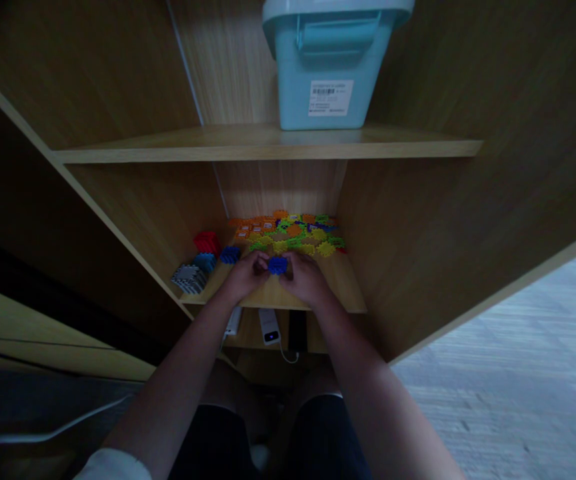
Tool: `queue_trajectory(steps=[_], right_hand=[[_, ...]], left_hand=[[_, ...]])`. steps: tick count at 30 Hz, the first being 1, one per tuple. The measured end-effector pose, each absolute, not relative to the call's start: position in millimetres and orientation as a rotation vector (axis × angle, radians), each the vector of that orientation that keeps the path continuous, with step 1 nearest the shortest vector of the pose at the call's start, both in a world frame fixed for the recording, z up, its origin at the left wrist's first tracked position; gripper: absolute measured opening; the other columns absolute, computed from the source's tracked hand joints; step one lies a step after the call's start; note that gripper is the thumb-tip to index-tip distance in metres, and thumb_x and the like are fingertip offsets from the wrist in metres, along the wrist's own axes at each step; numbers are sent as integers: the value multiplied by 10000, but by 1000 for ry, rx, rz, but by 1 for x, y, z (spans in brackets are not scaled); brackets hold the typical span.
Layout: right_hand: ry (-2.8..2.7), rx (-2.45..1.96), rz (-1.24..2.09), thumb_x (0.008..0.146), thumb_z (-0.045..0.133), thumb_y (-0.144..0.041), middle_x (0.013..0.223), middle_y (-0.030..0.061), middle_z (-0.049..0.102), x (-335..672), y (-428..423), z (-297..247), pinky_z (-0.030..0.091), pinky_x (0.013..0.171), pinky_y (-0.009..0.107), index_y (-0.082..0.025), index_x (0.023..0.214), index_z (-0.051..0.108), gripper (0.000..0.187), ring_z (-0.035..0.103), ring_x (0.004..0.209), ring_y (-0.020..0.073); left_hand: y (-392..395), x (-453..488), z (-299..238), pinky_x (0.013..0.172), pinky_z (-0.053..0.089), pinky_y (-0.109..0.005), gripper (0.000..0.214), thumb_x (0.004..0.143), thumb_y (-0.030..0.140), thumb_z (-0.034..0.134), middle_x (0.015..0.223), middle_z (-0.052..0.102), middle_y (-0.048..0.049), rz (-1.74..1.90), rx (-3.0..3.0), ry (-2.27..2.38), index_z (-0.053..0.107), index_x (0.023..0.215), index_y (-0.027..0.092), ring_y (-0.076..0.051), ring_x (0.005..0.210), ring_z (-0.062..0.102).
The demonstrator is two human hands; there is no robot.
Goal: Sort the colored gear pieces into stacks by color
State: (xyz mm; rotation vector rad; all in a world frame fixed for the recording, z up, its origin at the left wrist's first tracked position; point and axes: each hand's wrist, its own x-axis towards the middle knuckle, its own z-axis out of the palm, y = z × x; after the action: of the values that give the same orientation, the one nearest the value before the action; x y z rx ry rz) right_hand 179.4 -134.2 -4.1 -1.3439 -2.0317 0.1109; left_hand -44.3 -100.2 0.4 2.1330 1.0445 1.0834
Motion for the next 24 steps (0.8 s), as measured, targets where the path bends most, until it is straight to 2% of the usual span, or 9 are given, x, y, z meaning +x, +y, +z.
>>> queue_trajectory(steps=[24], right_hand=[[-2042, -1342, 108, 866, 767, -239, 1326, 136, 752, 180, -133, -5, 535, 1120, 525, -212, 1344, 615, 502, 703, 1235, 334]], left_hand=[[-97, -45, -4, 835, 539, -285, 383, 814, 17, 729, 949, 719, 10, 1075, 2147, 1052, 641, 1133, 210, -149, 869, 700]])
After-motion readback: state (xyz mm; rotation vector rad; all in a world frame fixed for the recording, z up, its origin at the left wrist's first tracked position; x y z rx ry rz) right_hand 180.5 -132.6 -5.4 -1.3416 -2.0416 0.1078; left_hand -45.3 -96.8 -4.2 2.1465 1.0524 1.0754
